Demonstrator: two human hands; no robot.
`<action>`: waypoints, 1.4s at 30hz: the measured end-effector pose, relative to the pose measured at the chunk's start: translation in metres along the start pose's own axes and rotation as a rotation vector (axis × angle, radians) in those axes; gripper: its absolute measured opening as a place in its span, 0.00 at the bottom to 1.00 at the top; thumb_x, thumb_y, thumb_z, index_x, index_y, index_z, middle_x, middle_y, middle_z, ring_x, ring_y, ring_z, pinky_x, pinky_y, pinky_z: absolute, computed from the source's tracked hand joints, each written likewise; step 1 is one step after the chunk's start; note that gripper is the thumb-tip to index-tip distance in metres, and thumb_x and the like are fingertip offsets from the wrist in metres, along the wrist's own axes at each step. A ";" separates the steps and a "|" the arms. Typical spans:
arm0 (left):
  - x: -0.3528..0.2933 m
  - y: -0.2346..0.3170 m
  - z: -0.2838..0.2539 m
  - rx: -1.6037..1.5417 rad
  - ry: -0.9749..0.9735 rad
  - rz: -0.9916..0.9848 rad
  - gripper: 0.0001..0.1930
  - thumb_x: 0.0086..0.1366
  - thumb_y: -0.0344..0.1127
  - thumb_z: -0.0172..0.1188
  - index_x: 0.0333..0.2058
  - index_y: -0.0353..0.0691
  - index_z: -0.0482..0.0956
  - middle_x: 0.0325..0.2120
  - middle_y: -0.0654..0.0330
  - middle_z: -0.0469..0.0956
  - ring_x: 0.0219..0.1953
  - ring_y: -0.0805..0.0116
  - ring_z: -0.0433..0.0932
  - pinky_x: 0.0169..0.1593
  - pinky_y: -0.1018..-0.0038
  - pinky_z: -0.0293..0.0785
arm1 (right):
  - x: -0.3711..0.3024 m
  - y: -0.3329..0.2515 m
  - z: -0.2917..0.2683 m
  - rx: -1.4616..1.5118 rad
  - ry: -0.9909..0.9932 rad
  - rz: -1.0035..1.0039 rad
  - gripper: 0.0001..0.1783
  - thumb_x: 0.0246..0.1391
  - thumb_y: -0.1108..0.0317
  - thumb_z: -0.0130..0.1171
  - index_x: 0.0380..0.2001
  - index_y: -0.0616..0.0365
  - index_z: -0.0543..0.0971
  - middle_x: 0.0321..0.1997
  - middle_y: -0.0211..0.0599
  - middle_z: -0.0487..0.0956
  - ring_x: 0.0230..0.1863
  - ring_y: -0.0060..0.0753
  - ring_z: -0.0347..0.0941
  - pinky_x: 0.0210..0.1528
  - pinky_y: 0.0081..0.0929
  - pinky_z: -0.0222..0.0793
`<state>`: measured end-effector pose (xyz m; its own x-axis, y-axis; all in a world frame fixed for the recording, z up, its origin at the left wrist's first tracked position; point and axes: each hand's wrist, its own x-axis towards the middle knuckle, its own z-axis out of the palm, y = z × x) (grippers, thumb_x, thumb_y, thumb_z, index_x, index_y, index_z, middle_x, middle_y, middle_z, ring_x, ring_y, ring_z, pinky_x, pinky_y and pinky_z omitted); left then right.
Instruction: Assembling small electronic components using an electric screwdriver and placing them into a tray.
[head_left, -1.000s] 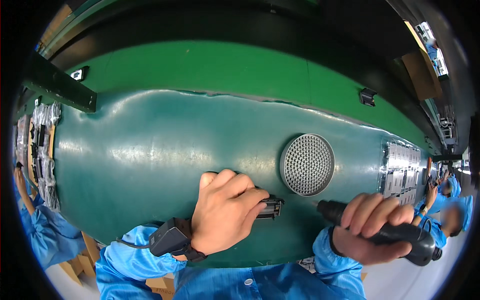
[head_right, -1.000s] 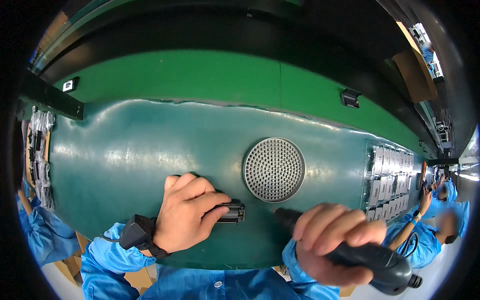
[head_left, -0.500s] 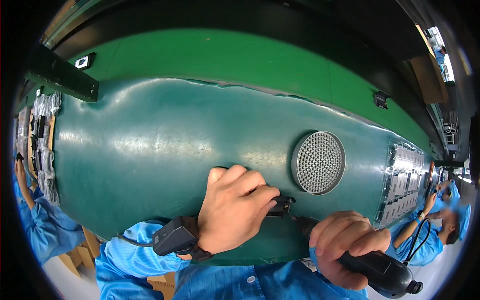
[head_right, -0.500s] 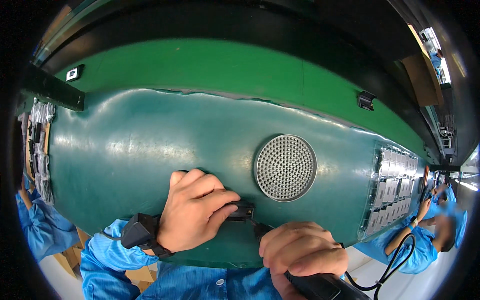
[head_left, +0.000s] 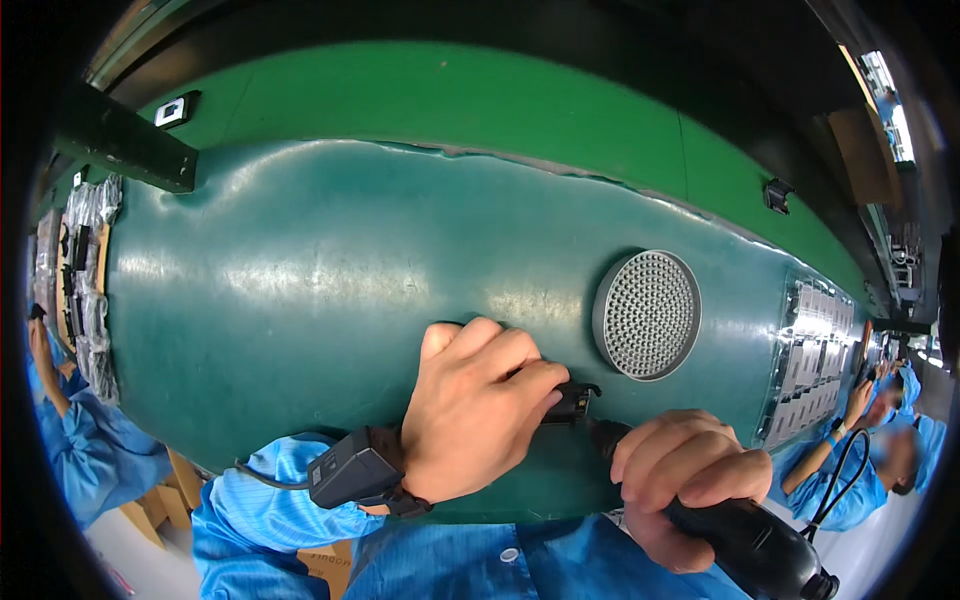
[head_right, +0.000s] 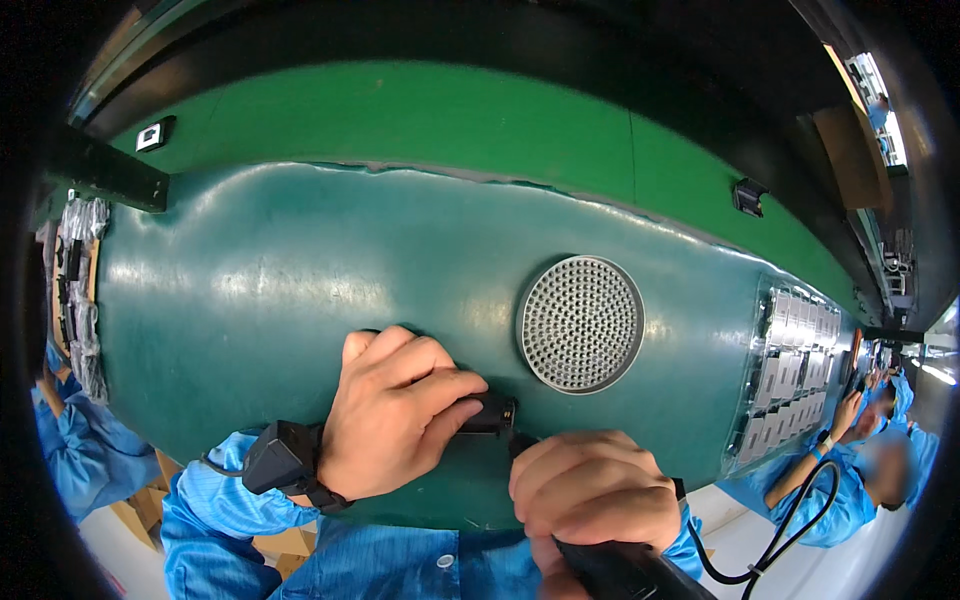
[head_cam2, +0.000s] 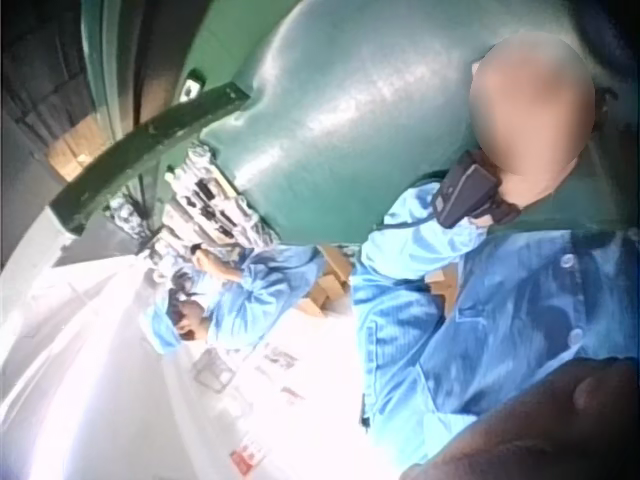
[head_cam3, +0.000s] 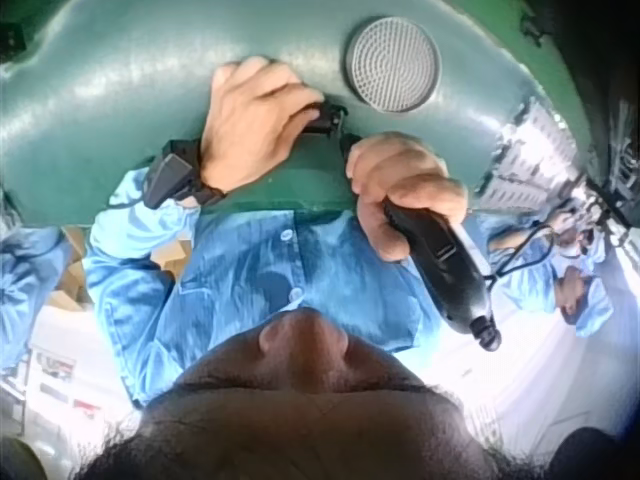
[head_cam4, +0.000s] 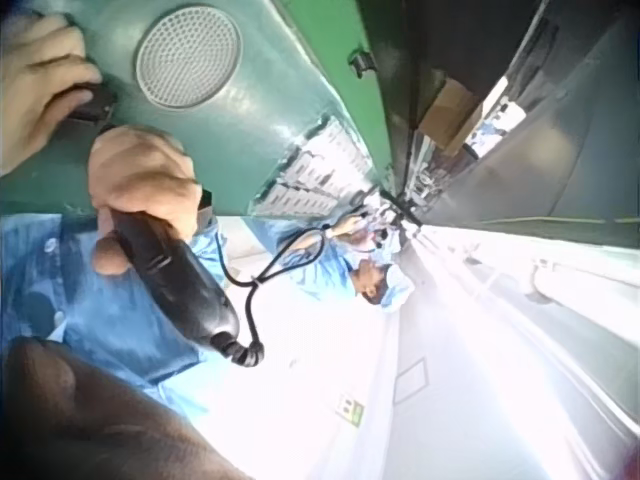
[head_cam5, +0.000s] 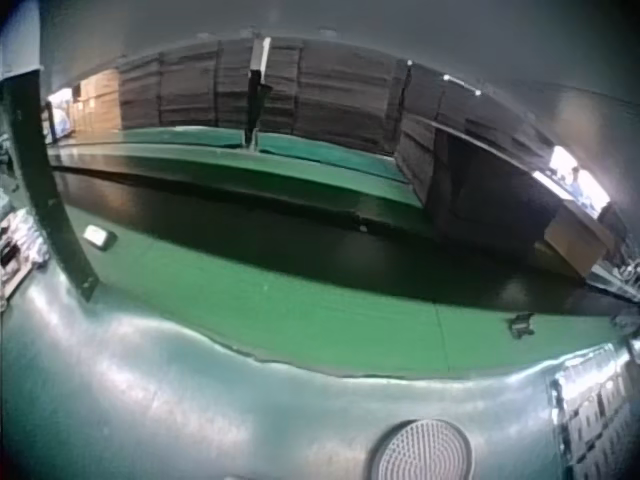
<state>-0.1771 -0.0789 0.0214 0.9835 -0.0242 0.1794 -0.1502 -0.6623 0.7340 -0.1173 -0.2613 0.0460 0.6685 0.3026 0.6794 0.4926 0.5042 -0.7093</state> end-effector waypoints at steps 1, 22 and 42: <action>0.000 0.001 -0.001 0.001 -0.005 0.002 0.14 0.50 0.31 0.75 0.38 0.49 0.86 0.31 0.71 0.74 0.38 0.67 0.73 0.45 0.67 0.60 | 0.003 0.000 -0.004 0.017 -0.073 0.029 0.27 0.60 0.50 0.70 0.39 0.59 0.67 0.22 0.34 0.75 0.16 0.28 0.73 0.18 0.27 0.75; 0.001 0.002 -0.011 0.065 -0.063 0.067 0.22 0.53 0.37 0.75 0.49 0.46 0.85 0.38 0.67 0.79 0.42 0.65 0.75 0.49 0.66 0.61 | 0.016 -0.006 -0.042 -0.056 0.285 0.062 0.29 0.66 0.38 0.55 0.44 0.55 0.66 0.27 0.36 0.73 0.23 0.34 0.71 0.25 0.36 0.72; 0.003 -0.003 -0.019 -0.033 -0.170 0.159 0.31 0.46 0.39 0.80 0.51 0.40 0.83 0.44 0.59 0.80 0.47 0.58 0.78 0.52 0.62 0.68 | 0.018 0.005 -0.036 -0.047 0.282 0.123 0.31 0.63 0.39 0.60 0.46 0.56 0.65 0.28 0.37 0.73 0.23 0.33 0.72 0.25 0.36 0.75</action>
<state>-0.1760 -0.0626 0.0318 0.9497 -0.2540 0.1834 -0.3050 -0.6153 0.7269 -0.0828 -0.2824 0.0486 0.8496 0.1188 0.5138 0.4196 0.4380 -0.7951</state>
